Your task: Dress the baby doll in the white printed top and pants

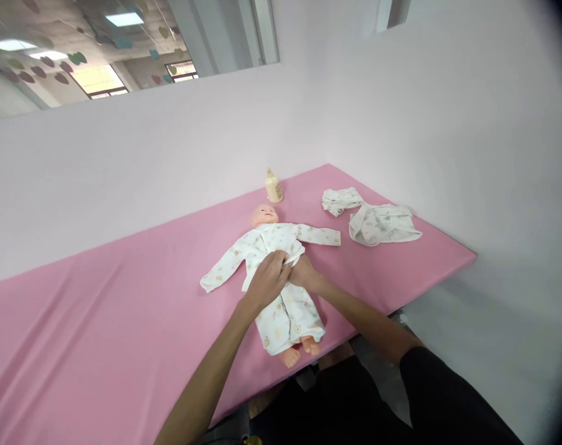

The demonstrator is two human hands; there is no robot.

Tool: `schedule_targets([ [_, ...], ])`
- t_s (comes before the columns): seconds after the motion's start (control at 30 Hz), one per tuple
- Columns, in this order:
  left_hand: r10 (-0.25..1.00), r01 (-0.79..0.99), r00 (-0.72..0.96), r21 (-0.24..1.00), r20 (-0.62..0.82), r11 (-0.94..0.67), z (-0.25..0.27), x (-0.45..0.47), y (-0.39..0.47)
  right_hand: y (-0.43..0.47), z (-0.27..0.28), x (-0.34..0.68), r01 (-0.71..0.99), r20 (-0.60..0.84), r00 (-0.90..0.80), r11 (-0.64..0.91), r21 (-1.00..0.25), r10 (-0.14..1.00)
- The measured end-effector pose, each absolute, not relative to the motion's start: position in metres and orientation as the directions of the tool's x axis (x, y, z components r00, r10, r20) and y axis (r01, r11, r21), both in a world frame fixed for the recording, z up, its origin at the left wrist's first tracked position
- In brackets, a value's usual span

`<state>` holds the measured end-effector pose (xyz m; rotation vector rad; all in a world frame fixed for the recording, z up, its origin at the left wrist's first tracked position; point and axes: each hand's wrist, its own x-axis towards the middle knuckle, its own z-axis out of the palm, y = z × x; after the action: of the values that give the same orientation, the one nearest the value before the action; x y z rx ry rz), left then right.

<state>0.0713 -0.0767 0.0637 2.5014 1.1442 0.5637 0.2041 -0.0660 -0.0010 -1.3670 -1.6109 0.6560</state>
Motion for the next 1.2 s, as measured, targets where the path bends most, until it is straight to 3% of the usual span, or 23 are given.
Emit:
schedule_targets([
  [0.13, 0.66, 0.646, 0.557, 0.237, 0.503, -0.726, 0.039, 0.036, -0.117, -0.123, -0.004, 0.242, 0.572, 0.321, -0.222, 0.39, -0.722, 0.921],
  [0.23, 0.642, 0.723, 0.508, 0.121, 0.575, -0.68, 0.012, 0.002, -0.171, -0.183, -0.014, 0.267, 0.635, 0.278, -0.331, 0.431, -0.641, 0.902],
  [0.37, 0.775, 0.798, 0.434, 0.203, 0.46, -0.567, -0.026, -0.026, -0.228, -0.241, -0.036, 0.269, 0.667, 0.302, -0.366, 0.474, -0.574, 0.88],
  [0.6, 0.885, 0.865, 0.208, 0.343, 0.417, -0.366, -0.06, -0.008, -0.236, -0.25, -0.063, 0.233, 0.786, 0.447, -0.205, 0.419, -0.455, 0.87],
  [0.8, 0.852, 0.788, 0.074, 0.493, 0.518, -0.368, -0.055, -0.007, -0.23, -0.246, -0.053, 0.234, 0.715, 0.551, -0.083, 0.434, -0.548, 0.831],
  [0.97, 0.884, 0.66, -0.189, 0.722, 0.428, -0.208, -0.046, -0.003, -0.235, -0.254, -0.06, 0.231, 0.709, 0.504, 0.039, 0.332, -0.622, 0.863],
  [1.1, 0.937, 0.697, -0.207, 0.715, 0.28, -0.06, -0.049, 0.011, -0.236, -0.257, -0.073, 0.229, 0.762, 0.46, 0.065, 0.254, -0.596, 0.885],
  [1.2, 0.963, 0.743, -0.196, 0.669, 0.183, 0.024, -0.05, 0.015, -0.234, -0.256, -0.073, 0.23, 0.775, 0.475, 0.03, 0.28, -0.566, 0.879],
])
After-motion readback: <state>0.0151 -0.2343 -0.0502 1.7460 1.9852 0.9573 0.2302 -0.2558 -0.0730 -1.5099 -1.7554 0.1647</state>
